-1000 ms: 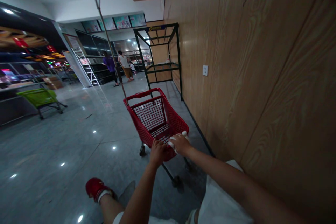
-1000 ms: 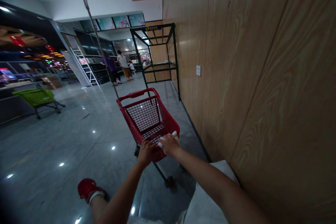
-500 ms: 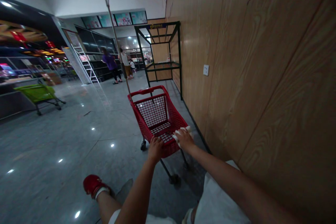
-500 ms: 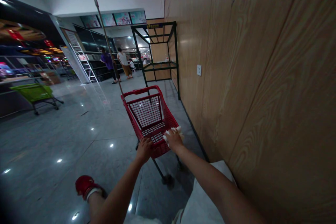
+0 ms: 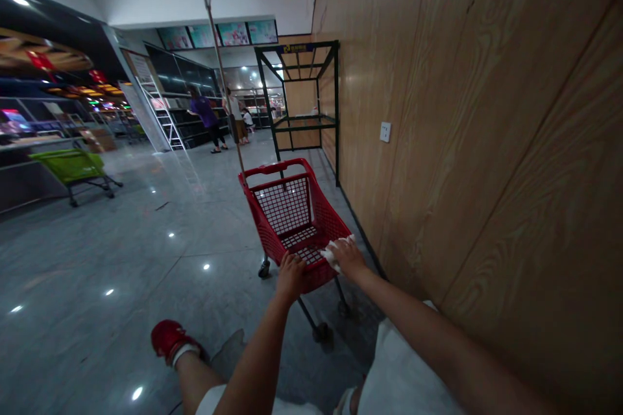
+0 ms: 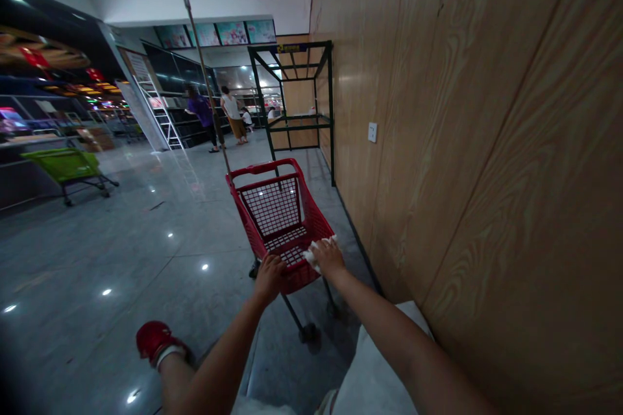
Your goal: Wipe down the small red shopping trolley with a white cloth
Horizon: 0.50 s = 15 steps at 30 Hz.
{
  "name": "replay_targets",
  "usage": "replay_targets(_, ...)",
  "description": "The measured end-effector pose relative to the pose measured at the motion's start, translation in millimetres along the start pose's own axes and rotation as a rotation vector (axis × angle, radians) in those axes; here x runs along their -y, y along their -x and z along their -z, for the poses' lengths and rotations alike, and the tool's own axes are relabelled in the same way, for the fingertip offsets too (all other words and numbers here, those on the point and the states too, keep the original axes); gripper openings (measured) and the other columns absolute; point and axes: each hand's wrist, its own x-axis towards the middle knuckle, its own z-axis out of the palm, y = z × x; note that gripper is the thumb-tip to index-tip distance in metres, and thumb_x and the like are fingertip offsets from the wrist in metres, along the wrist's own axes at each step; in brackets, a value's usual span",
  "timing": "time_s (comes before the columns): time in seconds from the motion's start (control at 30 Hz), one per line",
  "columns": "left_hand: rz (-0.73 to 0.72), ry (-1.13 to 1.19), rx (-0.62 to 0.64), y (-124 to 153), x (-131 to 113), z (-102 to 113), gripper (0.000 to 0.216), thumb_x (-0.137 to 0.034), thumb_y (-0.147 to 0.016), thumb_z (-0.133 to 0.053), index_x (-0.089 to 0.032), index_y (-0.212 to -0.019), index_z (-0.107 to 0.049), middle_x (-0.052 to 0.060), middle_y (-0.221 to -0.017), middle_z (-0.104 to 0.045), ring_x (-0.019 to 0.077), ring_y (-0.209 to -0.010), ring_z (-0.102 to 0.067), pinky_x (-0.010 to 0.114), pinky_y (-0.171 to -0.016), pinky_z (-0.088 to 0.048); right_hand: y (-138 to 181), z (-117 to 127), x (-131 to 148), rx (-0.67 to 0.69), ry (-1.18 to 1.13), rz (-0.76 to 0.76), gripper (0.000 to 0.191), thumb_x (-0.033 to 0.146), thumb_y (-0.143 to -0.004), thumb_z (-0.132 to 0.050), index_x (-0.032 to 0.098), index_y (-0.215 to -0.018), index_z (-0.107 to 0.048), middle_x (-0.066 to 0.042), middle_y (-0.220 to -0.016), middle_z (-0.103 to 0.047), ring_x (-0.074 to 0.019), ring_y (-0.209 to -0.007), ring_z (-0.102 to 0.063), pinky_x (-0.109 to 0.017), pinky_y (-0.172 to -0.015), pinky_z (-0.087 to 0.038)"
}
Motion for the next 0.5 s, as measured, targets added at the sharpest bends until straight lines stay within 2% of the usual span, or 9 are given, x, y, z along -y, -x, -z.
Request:
replay_targets(0.1,0.041,0.012,-0.001,-1,-9,-3,0.012,-0.024,-0.077,-0.063,-0.023,-0.088,-0.066,0.006,-0.099,-0.064,0.0246,-0.107,-0.052,0.048,-0.112,-0.026,0,-2,20,0.021,-0.023,-0.032,0.031,0.015,-0.092,-0.046,0.020,-0.118,-0.062,-0.009,-0.119,-0.060,-0.0231,-0.117,-0.047,-0.041,-0.108,-0.028)
replay_targets(0.2,0.054,0.033,-0.012,0,-11,-4,0.021,-0.018,-0.078,-0.058,-0.023,-0.096,-0.067,0.005,-0.101,-0.065,0.0239,-0.107,-0.052,0.047,-0.112,-0.024,2,-17,58,-0.005,-0.063,0.058,0.040,0.015,-0.090,-0.046,0.019,-0.128,-0.056,-0.010,-0.125,-0.057,-0.0242,-0.119,-0.045,-0.041,-0.110,-0.026)
replay_targets(0.27,0.036,0.053,-0.015,2,-9,-3,0.027,-0.016,-0.077,-0.058,-0.022,-0.102,-0.066,0.006,-0.104,-0.065,0.0235,-0.108,-0.052,0.047,-0.113,-0.024,5,-26,72,-0.043,-0.073,0.113,0.047,0.016,-0.089,-0.046,0.018,-0.135,-0.049,-0.011,-0.129,-0.055,-0.0252,-0.122,-0.044,-0.042,-0.110,-0.026)
replay_targets(0.33,0.017,0.057,-0.005,4,-6,-1,0.025,-0.018,-0.078,-0.058,-0.022,-0.101,-0.066,0.006,-0.104,-0.065,0.0232,-0.108,-0.052,0.046,-0.113,-0.023,7,-28,67,-0.053,-0.070,0.157,0.048,0.017,-0.089,-0.047,0.020,-0.136,-0.048,-0.011,-0.130,-0.054,-0.0256,-0.121,-0.044,-0.043,-0.110,-0.027)
replay_targets(0.4,0.006,0.042,0.008,4,-4,1,0.017,-0.020,-0.080,-0.057,-0.022,-0.094,-0.067,0.006,-0.100,-0.065,0.0228,-0.107,-0.052,0.046,-0.113,-0.023,8,-23,46,-0.032,-0.057,0.170,0.042,0.020,-0.088,-0.050,0.023,-0.130,-0.053,-0.009,-0.128,-0.056,-0.0255,-0.117,-0.047,-0.047,-0.109,-0.026)
replay_targets(0.5,0.005,0.020,0.018,3,-5,2,0.010,-0.020,-0.079,-0.059,-0.021,-0.085,-0.066,0.006,-0.096,-0.064,0.0233,-0.107,-0.052,0.047,-0.113,-0.024,6,-8,9,-0.019,-0.026,0.094,0.033,0.021,-0.087,-0.054,0.023,-0.119,-0.060,-0.009,-0.122,-0.059,-0.0253,-0.114,-0.049,-0.049,-0.108,-0.025)
